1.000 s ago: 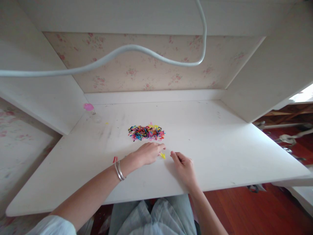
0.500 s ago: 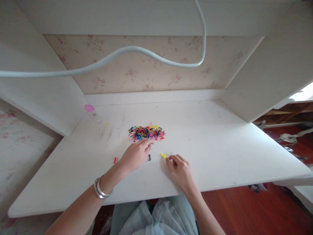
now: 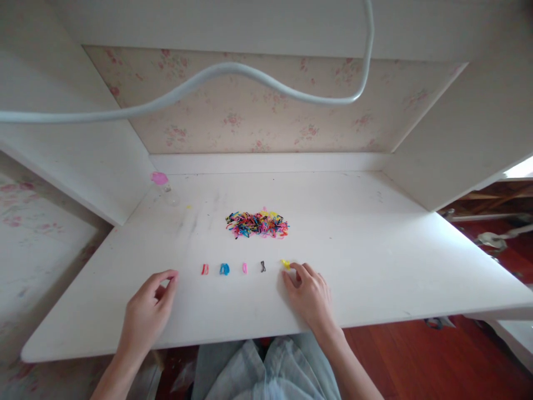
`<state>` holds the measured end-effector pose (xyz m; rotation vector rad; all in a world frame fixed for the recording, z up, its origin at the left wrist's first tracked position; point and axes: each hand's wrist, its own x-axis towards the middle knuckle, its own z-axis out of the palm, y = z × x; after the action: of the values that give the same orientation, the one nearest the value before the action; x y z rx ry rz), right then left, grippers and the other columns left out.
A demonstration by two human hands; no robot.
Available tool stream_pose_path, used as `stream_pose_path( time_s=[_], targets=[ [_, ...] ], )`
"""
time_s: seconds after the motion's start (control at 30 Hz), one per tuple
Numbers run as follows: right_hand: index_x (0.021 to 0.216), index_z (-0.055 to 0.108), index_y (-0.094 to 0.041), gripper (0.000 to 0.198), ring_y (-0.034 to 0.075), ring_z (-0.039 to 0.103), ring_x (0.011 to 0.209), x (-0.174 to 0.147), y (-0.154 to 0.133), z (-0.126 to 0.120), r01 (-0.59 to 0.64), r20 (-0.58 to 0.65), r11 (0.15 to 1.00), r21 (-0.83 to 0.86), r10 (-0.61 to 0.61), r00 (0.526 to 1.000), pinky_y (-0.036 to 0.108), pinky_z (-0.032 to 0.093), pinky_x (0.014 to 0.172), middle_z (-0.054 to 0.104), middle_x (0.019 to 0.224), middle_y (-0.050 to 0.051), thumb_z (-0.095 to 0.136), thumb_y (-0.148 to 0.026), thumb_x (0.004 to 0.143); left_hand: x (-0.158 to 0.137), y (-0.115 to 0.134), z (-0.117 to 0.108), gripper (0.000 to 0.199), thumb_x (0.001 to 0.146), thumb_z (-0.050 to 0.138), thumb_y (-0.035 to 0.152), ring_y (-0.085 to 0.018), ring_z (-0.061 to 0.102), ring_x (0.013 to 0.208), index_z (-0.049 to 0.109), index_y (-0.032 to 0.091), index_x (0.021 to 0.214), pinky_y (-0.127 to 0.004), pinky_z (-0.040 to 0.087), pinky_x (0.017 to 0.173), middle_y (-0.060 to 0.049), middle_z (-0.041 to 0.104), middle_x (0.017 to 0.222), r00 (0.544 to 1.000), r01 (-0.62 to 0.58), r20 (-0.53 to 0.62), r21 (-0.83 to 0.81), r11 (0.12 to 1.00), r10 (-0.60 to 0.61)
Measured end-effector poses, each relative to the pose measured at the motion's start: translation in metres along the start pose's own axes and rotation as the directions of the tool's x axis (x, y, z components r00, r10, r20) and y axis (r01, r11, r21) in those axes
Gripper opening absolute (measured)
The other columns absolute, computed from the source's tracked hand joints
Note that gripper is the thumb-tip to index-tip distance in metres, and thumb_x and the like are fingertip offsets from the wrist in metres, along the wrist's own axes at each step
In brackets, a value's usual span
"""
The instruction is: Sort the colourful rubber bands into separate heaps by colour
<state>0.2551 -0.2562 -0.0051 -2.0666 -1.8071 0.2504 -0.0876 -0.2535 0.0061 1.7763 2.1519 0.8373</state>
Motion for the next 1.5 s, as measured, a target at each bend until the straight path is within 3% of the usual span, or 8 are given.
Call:
stream_pose_path(
  time_s=[0.2,0.7,0.87,1.03,1.33,1.5],
  targets=[
    [0.103,0.067,-0.026,0.028,0.015,0.057,0.071,-0.002,-0.003,0.004,-0.005,0.0,1.0,0.004,0.005,1.0,0.028,0.036,0.071,0.065,0.086,0.001,0.046,-0.042,0.091,-0.006,-0.023,0.004,0.037,0.082,0.049,0.054,-0.009,0.053,0.052,0.062,0.024,0.099,-0.02,0.041,0.055,0.005,0.056,0.059,0.984,0.161,-0.074,0.017,0.987,-0.159],
    [0.101,0.069,-0.028,0.029,0.013,0.055,0.066,0.0,0.0,0.008,0.048,-0.01,0.999,0.026,-0.048,0.999,0.026,0.037,0.069,0.063,0.076,-0.001,0.047,-0.044,0.09,-0.01,-0.02,0.01,0.027,0.086,0.05,0.041,-0.008,0.055,0.057,0.064,0.019,0.095,-0.019,0.043,0.061,0.0,0.064,0.073,0.982,-0.098,-0.151,0.113,0.989,0.115],
    [0.098,0.071,-0.023,0.037,0.014,0.055,0.063,0.001,0.004,0.008,0.005,-0.043,0.979,0.202,0.004,0.999,0.026,0.04,0.066,0.06,0.07,0.001,0.047,-0.05,0.089,-0.01,-0.017,0.009,0.027,0.087,0.05,0.04,-0.008,0.055,0.057,0.064,0.019,0.095,-0.019,0.043,0.061,0.0,0.065,0.074,0.981,-0.101,-0.154,0.128,0.987,0.12],
    [0.094,0.072,-0.023,0.037,0.013,0.053,0.058,0.016,0.009,-0.003,-0.056,0.011,0.933,0.356,0.055,0.998,0.025,0.042,0.062,0.062,0.069,0.001,0.047,-0.051,0.087,-0.012,-0.015,0.008,0.025,0.087,0.05,0.038,-0.008,0.055,0.058,0.064,0.018,0.094,-0.019,0.042,0.062,-0.001,0.065,0.076,0.975,-0.12,-0.171,0.123,0.985,0.14],
    [0.103,0.069,-0.027,0.029,0.013,0.059,0.075,0.081,0.013,-0.003,0.021,0.021,0.998,0.067,-0.022,1.0,0.024,0.039,0.067,0.065,0.088,0.0,0.045,-0.033,0.088,-0.013,-0.016,0.01,0.023,0.087,0.051,0.036,-0.008,0.056,0.059,0.063,0.018,0.094,-0.019,0.043,0.061,-0.001,0.066,0.077,0.967,-0.143,-0.188,0.145,0.979,0.169],
    [0.104,0.07,-0.031,0.029,0.013,0.058,0.076,0.093,0.011,0.006,0.046,0.023,0.999,0.001,-0.046,0.999,0.023,0.036,0.062,0.063,0.094,0.001,0.044,-0.03,0.09,-0.013,-0.017,0.01,0.023,0.088,0.049,0.035,-0.009,0.057,0.061,0.063,0.018,0.094,-0.019,0.043,0.062,-0.001,0.066,0.078,0.971,-0.134,-0.175,0.162,0.978,0.162]
  ],
)
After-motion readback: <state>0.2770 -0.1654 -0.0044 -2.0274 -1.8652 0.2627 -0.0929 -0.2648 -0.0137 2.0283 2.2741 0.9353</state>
